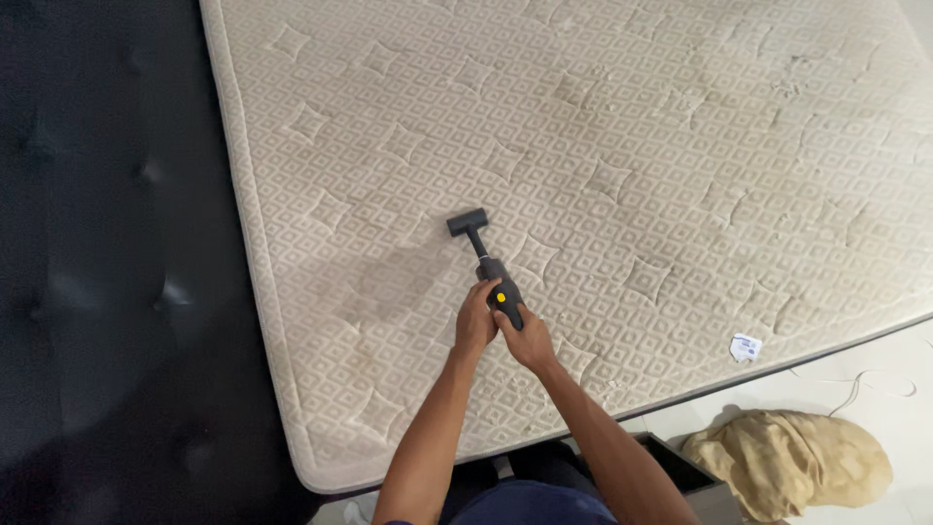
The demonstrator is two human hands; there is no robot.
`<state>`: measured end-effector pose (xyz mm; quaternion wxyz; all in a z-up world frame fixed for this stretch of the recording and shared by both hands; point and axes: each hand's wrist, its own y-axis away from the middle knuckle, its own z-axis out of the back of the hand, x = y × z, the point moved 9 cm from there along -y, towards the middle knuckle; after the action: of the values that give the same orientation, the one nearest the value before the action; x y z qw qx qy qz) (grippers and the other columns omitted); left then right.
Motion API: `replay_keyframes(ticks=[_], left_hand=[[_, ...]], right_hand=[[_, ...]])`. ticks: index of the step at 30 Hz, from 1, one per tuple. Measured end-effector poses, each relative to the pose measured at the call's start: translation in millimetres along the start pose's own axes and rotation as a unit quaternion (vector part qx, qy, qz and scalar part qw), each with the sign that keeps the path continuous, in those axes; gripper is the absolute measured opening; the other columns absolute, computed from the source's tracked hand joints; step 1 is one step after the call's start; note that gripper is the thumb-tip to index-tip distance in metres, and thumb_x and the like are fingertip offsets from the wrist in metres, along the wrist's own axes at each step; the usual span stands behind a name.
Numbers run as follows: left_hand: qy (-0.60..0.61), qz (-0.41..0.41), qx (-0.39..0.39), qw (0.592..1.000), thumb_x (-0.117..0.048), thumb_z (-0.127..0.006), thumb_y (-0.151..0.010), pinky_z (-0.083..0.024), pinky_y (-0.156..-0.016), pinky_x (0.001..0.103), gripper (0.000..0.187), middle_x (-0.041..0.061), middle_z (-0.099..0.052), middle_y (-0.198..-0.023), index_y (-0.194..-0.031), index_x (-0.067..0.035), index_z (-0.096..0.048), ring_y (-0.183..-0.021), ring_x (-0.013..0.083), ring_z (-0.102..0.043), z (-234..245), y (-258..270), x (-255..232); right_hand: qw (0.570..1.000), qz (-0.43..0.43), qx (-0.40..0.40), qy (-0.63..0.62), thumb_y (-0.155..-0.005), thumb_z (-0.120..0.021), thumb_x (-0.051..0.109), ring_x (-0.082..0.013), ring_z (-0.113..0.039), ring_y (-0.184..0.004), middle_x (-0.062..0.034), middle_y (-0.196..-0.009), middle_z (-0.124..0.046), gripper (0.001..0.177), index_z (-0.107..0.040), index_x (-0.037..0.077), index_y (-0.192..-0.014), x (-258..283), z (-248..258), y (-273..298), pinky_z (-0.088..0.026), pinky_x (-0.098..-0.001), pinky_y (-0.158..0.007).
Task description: The person vacuums the surface of a mattress and the padded headboard using a handheld vacuum device.
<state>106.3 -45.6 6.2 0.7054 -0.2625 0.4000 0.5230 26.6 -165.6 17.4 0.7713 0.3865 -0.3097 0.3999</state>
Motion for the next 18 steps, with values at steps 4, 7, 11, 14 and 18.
replay_keyframes(ticks=[4,7,11,14,18], left_hand=[[-0.007,-0.027,-0.001,1.0,0.002,-0.066,-0.083,-0.048,-0.106,0.041,0.054,0.017,-0.06,-0.14,-0.135,-0.013,-0.064,-0.129,0.0372,-0.058,-8,24,6],[0.002,-0.056,-0.001,0.998,0.001,-0.068,-0.083,-0.048,-0.107,0.042,0.054,0.019,-0.06,-0.139,-0.135,-0.012,-0.063,-0.129,0.0378,-0.057,-14,50,9],[0.015,-0.048,0.007,0.999,0.0,-0.069,-0.086,-0.048,-0.107,0.042,0.051,0.019,-0.059,-0.14,-0.135,-0.013,-0.063,-0.13,0.0374,-0.057,-23,85,9],[0.021,-0.021,0.015,0.999,0.0,-0.068,-0.086,-0.049,-0.106,0.041,0.052,0.016,-0.059,-0.141,-0.135,-0.016,-0.064,-0.13,0.0362,-0.057,-25,114,4],[0.013,0.028,0.055,0.998,-0.004,-0.069,-0.088,-0.05,-0.104,0.041,0.051,0.013,-0.056,-0.144,-0.136,-0.019,-0.063,-0.131,0.0347,-0.056,-29,144,-5]], right_hand=[[1.0,0.019,-0.014,-0.01,-0.09,-0.064,0.052,-0.0399,-0.073,-0.077,-0.0253,-0.078,-0.072,0.054,-0.071,0.0,-0.101,-3,3,27,-0.054,-0.0475,-0.069],[1.0,0.005,-0.012,0.008,-0.091,-0.064,0.053,-0.0408,-0.073,-0.076,-0.0263,-0.077,-0.072,0.056,-0.071,-0.001,-0.102,-16,2,51,-0.053,-0.048,-0.069],[1.0,-0.015,-0.008,0.014,-0.09,-0.064,0.053,-0.0405,-0.073,-0.075,-0.0263,-0.076,-0.071,0.057,-0.071,-0.002,-0.103,-32,4,86,-0.053,-0.0482,-0.068],[1.0,-0.013,-0.01,-0.012,-0.088,-0.064,0.052,-0.0388,-0.073,-0.072,-0.0247,-0.074,-0.072,0.055,-0.073,0.0,-0.103,-37,10,114,-0.053,-0.0474,-0.067],[0.998,-0.062,0.011,-0.013,-0.089,-0.064,0.05,-0.0382,-0.074,-0.066,-0.026,-0.07,-0.07,0.052,-0.071,0.001,-0.105,-53,12,145,-0.053,-0.0474,-0.064]])
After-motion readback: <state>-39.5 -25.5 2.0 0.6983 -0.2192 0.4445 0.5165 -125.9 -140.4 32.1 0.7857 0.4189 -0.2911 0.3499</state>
